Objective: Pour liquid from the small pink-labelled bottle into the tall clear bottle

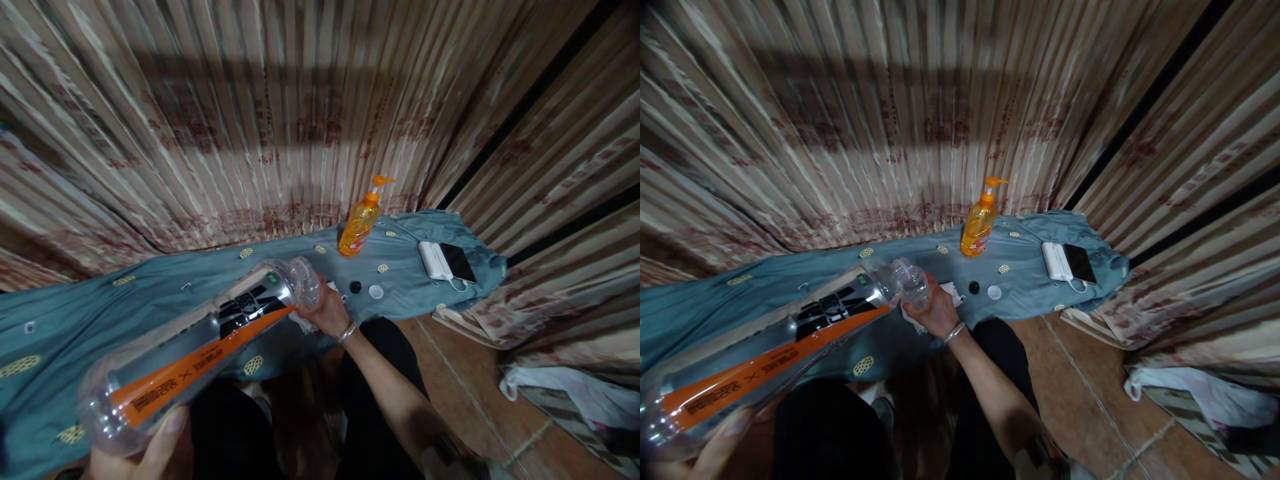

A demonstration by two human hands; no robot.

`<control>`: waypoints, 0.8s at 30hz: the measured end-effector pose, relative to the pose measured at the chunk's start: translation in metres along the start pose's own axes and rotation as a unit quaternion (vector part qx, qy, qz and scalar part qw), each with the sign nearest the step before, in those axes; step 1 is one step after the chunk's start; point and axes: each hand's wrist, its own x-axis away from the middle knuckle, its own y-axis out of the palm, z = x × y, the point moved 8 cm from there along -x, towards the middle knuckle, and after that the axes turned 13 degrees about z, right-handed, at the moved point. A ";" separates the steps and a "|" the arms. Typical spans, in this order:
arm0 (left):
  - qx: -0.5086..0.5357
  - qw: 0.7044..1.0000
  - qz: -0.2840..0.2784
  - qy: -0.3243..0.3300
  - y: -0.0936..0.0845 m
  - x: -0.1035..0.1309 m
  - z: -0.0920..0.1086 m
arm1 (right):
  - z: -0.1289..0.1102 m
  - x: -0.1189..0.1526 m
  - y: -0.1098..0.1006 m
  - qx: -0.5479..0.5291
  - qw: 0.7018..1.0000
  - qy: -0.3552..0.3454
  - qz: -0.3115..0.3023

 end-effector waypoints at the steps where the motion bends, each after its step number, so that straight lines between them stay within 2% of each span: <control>1: 0.007 1.000 0.006 -0.003 0.001 -0.001 -0.003 | 0.000 0.000 0.000 0.004 1.000 0.001 0.000; 5: 0.018 1.000 0.022 0.003 0.003 -0.001 -0.001 | 0.000 0.000 0.000 0.012 1.000 0.004 -0.002; 10: 0.024 1.000 0.012 -0.001 0.006 0.001 0.003 | 0.001 0.000 0.000 0.019 1.000 0.007 0.008; 18: 0.008 1.000 0.026 -0.006 0.008 0.002 0.011 | 0.003 0.001 0.002 0.021 1.000 -0.013 0.019; 24: 0.032 0.999 0.014 -0.022 0.007 0.002 0.003 | 0.002 0.001 0.000 0.010 1.000 -0.013 0.018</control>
